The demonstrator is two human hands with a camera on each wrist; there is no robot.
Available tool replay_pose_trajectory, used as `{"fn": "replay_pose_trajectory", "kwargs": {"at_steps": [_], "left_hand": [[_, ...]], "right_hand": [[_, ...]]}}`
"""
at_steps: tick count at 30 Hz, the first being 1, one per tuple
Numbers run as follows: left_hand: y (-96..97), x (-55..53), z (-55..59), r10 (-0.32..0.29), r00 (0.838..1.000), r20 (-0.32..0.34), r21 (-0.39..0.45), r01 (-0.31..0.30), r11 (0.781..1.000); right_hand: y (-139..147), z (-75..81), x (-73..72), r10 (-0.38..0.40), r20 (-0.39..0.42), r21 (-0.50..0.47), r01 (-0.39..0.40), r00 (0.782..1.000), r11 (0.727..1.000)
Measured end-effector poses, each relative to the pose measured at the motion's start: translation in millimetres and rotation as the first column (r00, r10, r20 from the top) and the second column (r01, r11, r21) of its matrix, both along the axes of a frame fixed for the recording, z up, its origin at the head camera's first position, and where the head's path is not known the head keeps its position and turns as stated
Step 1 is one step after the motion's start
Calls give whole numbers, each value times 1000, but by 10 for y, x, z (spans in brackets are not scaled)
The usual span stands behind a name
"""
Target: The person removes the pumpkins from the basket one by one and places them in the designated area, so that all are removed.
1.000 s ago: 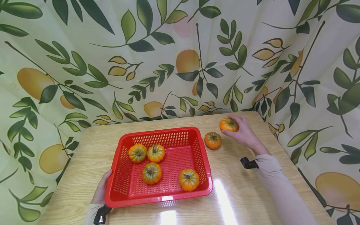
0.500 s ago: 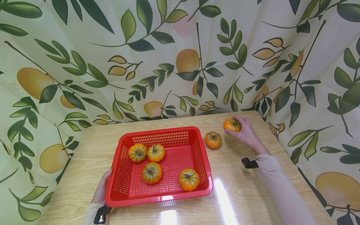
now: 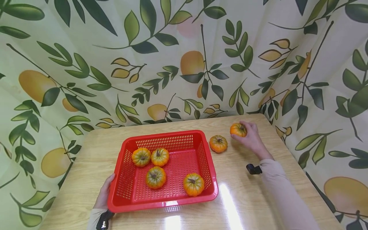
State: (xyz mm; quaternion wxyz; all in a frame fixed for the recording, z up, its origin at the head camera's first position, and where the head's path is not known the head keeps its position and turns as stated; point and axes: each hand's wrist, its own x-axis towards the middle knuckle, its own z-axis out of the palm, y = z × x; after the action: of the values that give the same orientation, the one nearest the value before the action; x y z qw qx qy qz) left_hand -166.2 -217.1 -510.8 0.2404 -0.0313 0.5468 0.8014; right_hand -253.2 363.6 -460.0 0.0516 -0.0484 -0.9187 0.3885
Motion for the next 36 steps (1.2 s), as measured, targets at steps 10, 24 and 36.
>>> {"fn": "replay_pose_trajectory", "kwargs": {"at_steps": [10,24,36], "left_hand": [[8,-8,-24,-3,1000,-10,7,3,1000],[16,3,1,16,1000,9,9,-16,1000],[2,-3,1,1,1000,4,17,-1,1000]], "right_hand": [[24,-137,-12,-10,-28,6,10,1000,1000],[52,-259,4,-28,38,20,27,999,999],[40,-335,8,-30,67,51,27,997,998]]}}
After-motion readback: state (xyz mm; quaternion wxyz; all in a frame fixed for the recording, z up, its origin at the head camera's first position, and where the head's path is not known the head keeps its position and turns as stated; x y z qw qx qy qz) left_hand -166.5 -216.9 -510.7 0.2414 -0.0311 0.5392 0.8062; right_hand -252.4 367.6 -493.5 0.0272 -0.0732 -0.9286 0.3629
